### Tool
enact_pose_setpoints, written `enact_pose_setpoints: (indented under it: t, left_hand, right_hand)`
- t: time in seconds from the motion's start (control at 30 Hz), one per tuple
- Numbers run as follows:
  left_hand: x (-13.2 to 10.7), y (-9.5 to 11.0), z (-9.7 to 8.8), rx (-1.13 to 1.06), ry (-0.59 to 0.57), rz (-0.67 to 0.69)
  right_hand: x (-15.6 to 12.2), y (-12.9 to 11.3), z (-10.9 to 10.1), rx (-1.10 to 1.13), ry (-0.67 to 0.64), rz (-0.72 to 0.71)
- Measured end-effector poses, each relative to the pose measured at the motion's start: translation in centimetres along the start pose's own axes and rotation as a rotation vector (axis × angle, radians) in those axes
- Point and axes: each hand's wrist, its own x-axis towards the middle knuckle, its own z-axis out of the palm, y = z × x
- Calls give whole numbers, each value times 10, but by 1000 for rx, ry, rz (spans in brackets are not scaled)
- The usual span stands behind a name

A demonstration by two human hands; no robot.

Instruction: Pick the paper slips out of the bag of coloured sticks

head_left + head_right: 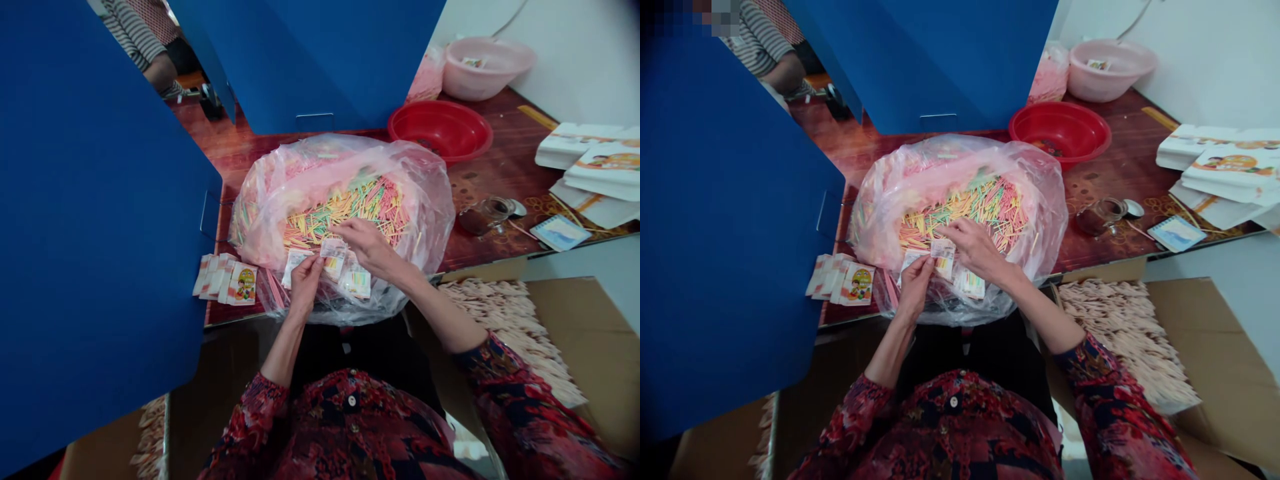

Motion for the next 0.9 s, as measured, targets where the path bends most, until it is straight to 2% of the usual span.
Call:
enact_pose_setpoints:
  t: [0.1, 0.2, 0.37, 0.43, 0.53, 0.67, 0.8, 0.83, 0.9]
  left_hand:
    - [-1, 2, 1, -105, -23, -30]
    - [-3, 8, 5, -206, -87, -55]
    - [-7, 16, 14, -327, -98, -149]
    - [-8, 15, 15, -330, -113, -181]
    - [-8, 11, 16, -307, -156, -159]
    - [-14, 7, 19, -224, -174, -97]
    - [-25, 9, 15, -30, -304, -75]
    - [-26, 10, 10, 45, -281, -44]
    - [-26, 10, -5, 262, -113, 72]
  right_hand:
    - [-2, -5, 0, 262, 77, 221]
    - [-6, -8, 6, 383, 48, 340]
    - [-9, -9, 17, 486, 149, 452]
    - [-10, -9, 18, 495, 128, 458]
    - [-11, -9, 16, 527, 89, 458]
    - [-18, -15, 16, 602, 82, 490]
    - [-33, -15, 20, 565, 160, 536]
    - [-38, -12, 21, 548, 178, 552]
    - [-48, -2, 26, 501, 200, 580]
